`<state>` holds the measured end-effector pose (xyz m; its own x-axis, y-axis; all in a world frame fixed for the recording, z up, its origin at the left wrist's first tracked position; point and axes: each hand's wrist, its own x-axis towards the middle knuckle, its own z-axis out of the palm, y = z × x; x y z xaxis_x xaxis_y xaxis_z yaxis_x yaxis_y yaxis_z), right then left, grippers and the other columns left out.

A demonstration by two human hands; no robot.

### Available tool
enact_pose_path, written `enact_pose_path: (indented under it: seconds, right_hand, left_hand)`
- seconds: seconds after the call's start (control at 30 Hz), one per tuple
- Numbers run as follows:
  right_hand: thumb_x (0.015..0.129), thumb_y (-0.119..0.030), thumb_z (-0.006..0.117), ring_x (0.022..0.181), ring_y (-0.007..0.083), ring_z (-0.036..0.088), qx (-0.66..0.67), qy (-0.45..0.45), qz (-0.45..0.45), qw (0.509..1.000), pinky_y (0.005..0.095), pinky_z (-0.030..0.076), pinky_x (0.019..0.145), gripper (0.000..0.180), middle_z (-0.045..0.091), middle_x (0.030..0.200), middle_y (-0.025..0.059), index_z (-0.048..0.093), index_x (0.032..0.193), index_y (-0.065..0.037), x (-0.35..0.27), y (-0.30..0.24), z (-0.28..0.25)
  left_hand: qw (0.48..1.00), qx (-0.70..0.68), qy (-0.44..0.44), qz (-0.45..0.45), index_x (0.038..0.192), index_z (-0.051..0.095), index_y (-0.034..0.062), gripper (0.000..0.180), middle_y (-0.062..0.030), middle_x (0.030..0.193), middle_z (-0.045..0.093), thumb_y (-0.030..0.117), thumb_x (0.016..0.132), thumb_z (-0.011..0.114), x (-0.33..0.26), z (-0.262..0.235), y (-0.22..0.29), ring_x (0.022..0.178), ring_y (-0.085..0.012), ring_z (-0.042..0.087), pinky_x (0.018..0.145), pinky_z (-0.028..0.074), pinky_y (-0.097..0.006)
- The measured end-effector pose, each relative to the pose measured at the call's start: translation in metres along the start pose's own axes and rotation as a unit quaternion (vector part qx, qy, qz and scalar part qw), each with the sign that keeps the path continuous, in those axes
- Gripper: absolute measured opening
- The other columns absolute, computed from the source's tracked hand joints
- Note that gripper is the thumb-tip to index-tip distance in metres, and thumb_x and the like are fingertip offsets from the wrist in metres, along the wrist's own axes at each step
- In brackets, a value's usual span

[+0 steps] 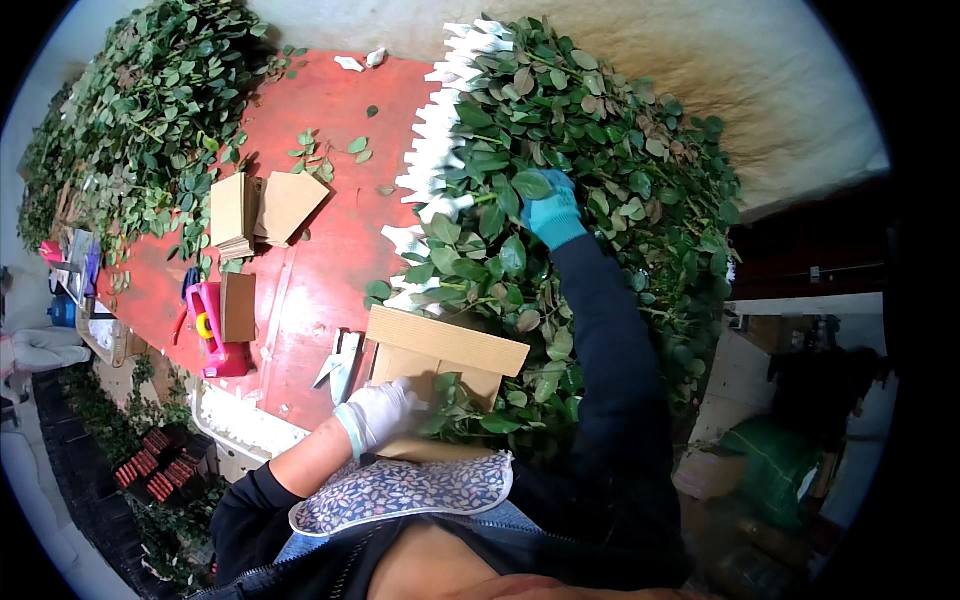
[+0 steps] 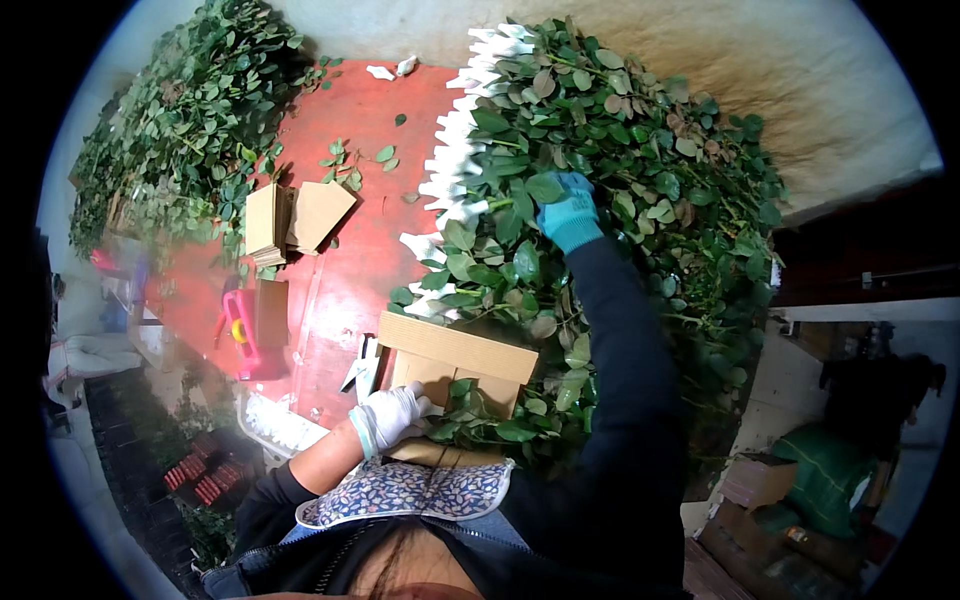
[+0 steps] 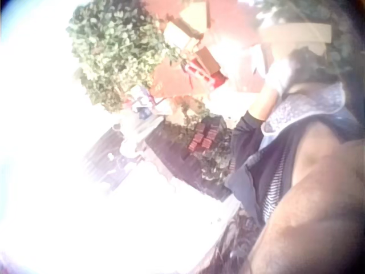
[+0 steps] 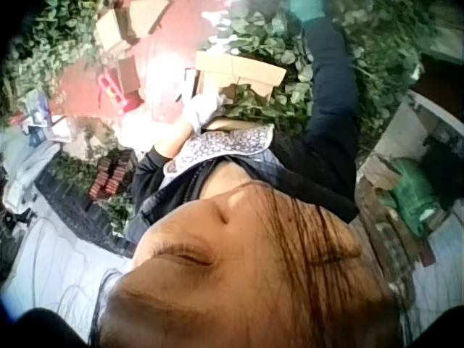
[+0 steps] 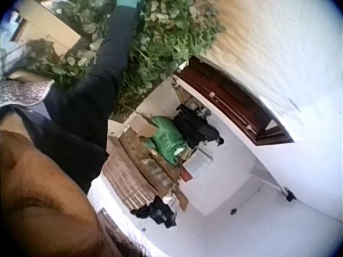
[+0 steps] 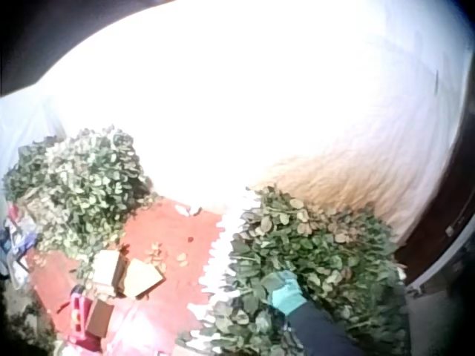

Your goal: The person places individual flowers into cardboard sleeves and then packs the sleeved flowers into a larger cardboard box by hand.

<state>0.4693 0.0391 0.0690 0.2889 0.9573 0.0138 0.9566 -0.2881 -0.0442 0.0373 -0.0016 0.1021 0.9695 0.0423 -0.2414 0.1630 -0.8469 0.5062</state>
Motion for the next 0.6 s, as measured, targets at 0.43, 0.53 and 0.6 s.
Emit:
enact_pose_path:
  seconds: [0.43, 0.53, 0.6]
  right_hand:
    - [0.075, -0.023, 0.065, 0.084, 0.0334, 0.06, 0.067, 0.112, -0.112, 0.985, 0.0451, 0.049, 0.072, 0.018, 0.061, 0.088, 0.0125, 0.06, 0.087, -0.01, -0.118, 0.029, -0.056]
    - [0.077, -0.025, 0.067, 0.093, 0.0305, 0.061, 0.046, 0.108, -0.109, 0.987, 0.0434, 0.05, 0.081, 0.028, 0.062, 0.102, 0.0065, 0.063, 0.104, -0.017, -0.101, 0.015, -0.037]
    - [0.082, -0.026, 0.066, 0.115, 0.0277, 0.058, 0.016, 0.036, -0.016, 0.999, 0.0403, 0.046, 0.096, 0.048, 0.057, 0.13, 0.0062, 0.056, 0.129, -0.02, -0.078, -0.005, -0.034]
  left_hand:
    - [0.997, -0.044, -0.045, -0.037, 0.1, 0.061, 0.0083, 0.033, -0.0135, 0.095, 0.052, 0.022, 0.073, 0.074, 0.001, -0.005, 0.002, 0.081, -0.0328, 0.064, 0.07, 0.053, -0.042]
    - [0.998, -0.026, -0.046, -0.034, 0.099, 0.061, 0.0087, 0.032, -0.0125, 0.093, 0.052, 0.024, 0.074, 0.073, -0.001, 0.002, -0.001, 0.08, -0.0321, 0.063, 0.069, 0.053, -0.042]
    - [0.999, -0.017, -0.035, -0.03, 0.097, 0.061, 0.0091, 0.03, -0.0116, 0.091, 0.052, 0.025, 0.075, 0.072, -0.003, 0.015, -0.005, 0.08, -0.0313, 0.063, 0.067, 0.053, -0.041]
